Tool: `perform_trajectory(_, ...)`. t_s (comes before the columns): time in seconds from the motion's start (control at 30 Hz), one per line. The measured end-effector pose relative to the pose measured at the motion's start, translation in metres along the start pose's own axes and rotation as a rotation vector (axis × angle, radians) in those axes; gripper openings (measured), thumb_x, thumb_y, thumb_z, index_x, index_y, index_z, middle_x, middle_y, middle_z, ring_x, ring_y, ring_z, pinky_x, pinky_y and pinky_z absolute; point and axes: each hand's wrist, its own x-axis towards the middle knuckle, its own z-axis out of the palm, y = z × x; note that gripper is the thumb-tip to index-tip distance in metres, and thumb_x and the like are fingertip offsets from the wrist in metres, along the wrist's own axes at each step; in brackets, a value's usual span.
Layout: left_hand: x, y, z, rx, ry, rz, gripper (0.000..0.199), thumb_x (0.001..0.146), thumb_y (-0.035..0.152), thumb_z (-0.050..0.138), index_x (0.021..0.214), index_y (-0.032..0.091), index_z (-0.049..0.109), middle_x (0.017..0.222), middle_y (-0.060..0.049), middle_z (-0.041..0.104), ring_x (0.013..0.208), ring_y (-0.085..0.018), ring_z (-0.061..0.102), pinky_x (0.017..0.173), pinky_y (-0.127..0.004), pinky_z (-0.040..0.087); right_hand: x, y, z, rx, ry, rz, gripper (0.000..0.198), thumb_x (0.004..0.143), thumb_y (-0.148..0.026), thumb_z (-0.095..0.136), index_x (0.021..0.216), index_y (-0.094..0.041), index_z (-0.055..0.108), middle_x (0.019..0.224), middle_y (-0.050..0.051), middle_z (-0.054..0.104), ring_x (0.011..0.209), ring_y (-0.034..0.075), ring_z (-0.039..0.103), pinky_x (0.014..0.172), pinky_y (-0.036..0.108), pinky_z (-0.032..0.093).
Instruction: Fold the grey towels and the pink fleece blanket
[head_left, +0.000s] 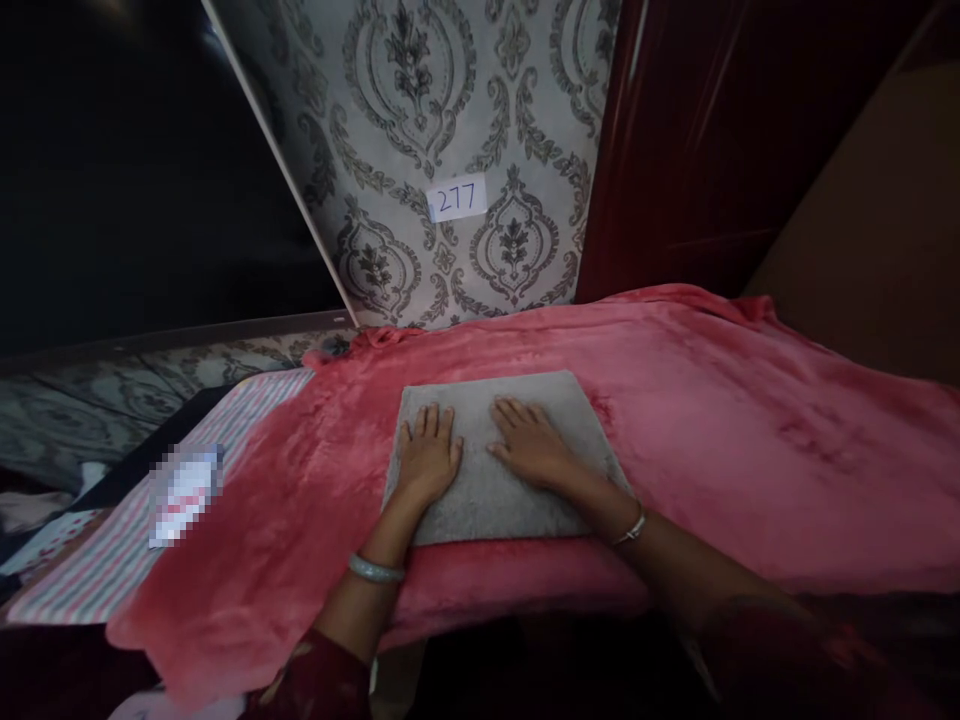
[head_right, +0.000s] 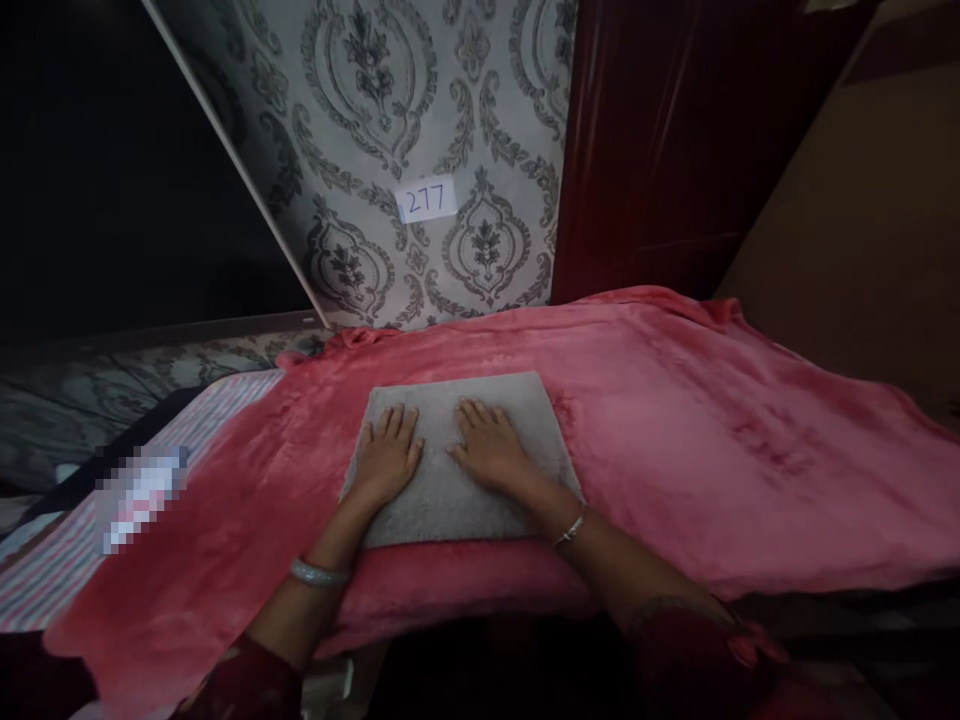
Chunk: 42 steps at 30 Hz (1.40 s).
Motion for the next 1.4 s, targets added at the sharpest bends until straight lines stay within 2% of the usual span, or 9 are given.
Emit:
perform_trajectory(0.2,0.003,0.002,-0.001,-0.006,-0.013,0.001,0.060,0.102,0.038,0.031,0.158,0.017,0.033,0.166,-0.014,0.027,0.154,-0.031,0.023,0.122,-0.059,0.022,-0.028,0.070,0.002,-0.049,0.032,0.255,0.077,0.099,-0.055,0.032,0.161,-0.009,0.025,0.167,0.014,0.015,0.155,0.028,0.012,0.124,0.051,0.016)
perform_trajectory(0.4,-0.001,0.001,-0.003,-0.049,-0.016,-0.003,0.061,0.101,0.037,0.033,0.158,0.016,0.032,0.166,-0.016,0.026,0.154,-0.031,0.021,0.122,-0.059,0.020,-0.047,0.088,0.003,-0.013,0.043,0.337,0.076,0.099,-0.053,0.033,0.159,-0.007,0.028,0.166,0.018,0.018,0.154,0.031,0.017,0.120,0.057,0.024)
perform_trajectory(0.57,0.014,-0.005,-0.023,-0.182,-0.121,-0.003,0.059,0.100,0.040,0.039,0.155,0.019,0.037,0.165,-0.015,0.029,0.153,-0.030,0.026,0.120,-0.057,0.028,-0.016,0.066,-0.026,-0.069,0.096,0.274,0.063,0.101,-0.043,0.035,0.153,-0.010,0.041,0.163,0.019,0.028,0.152,0.033,0.021,0.118,0.059,0.025)
perform_trajectory(0.67,0.036,-0.006,-0.035,-0.215,-0.044,-0.029,0.055,0.100,0.035,0.037,0.153,0.018,0.041,0.162,-0.017,0.035,0.151,-0.030,0.032,0.119,-0.057,0.029,0.020,0.032,-0.039,-0.054,0.107,0.132,0.060,0.101,-0.036,0.036,0.154,-0.010,0.039,0.163,0.018,0.030,0.152,0.031,0.025,0.120,0.055,0.024)
perform_trajectory(0.87,0.050,-0.001,-0.016,-0.117,0.003,-0.040,0.057,0.102,0.042,0.032,0.154,0.019,0.041,0.162,-0.014,0.036,0.152,-0.032,0.028,0.120,-0.063,0.023,0.058,-0.004,-0.014,-0.039,0.057,-0.050,0.058,0.102,-0.034,0.032,0.155,-0.011,0.038,0.161,0.016,0.033,0.150,0.029,0.029,0.120,0.056,0.023)
perform_trajectory(1.0,0.046,-0.001,-0.004,-0.094,-0.012,-0.039,0.058,0.103,0.043,0.028,0.155,0.019,0.039,0.163,-0.014,0.035,0.152,-0.032,0.028,0.120,-0.062,0.025,0.055,0.021,0.002,-0.057,0.095,0.004,0.063,0.102,-0.045,0.033,0.154,-0.010,0.040,0.160,0.018,0.036,0.148,0.030,0.032,0.120,0.053,0.023)
perform_trajectory(1.13,0.049,-0.002,-0.008,-0.103,-0.038,-0.044,0.058,0.103,0.044,0.028,0.155,0.021,0.039,0.163,-0.013,0.035,0.152,-0.031,0.027,0.120,-0.061,0.026,0.041,0.068,-0.001,-0.088,0.106,0.194,0.069,0.101,-0.053,0.034,0.150,-0.007,0.044,0.157,0.021,0.040,0.146,0.032,0.034,0.117,0.054,0.027)
perform_trajectory(1.23,0.050,-0.001,-0.010,-0.110,-0.045,-0.041,0.059,0.103,0.044,0.028,0.156,0.020,0.038,0.163,-0.014,0.034,0.153,-0.031,0.026,0.120,-0.061,0.024,0.026,0.097,0.001,-0.052,0.106,0.325,0.071,0.101,-0.054,0.029,0.155,-0.008,0.038,0.162,0.019,0.031,0.150,0.033,0.028,0.116,0.056,0.028)
perform_trajectory(1.4,0.048,-0.001,-0.006,-0.131,-0.020,-0.026,0.059,0.103,0.043,0.028,0.156,0.018,0.038,0.163,-0.014,0.034,0.153,-0.031,0.026,0.120,-0.061,0.023,0.006,0.117,0.004,-0.003,0.120,0.344,0.070,0.101,-0.050,0.023,0.158,-0.011,0.032,0.164,0.018,0.025,0.150,0.033,0.028,0.117,0.057,0.028)
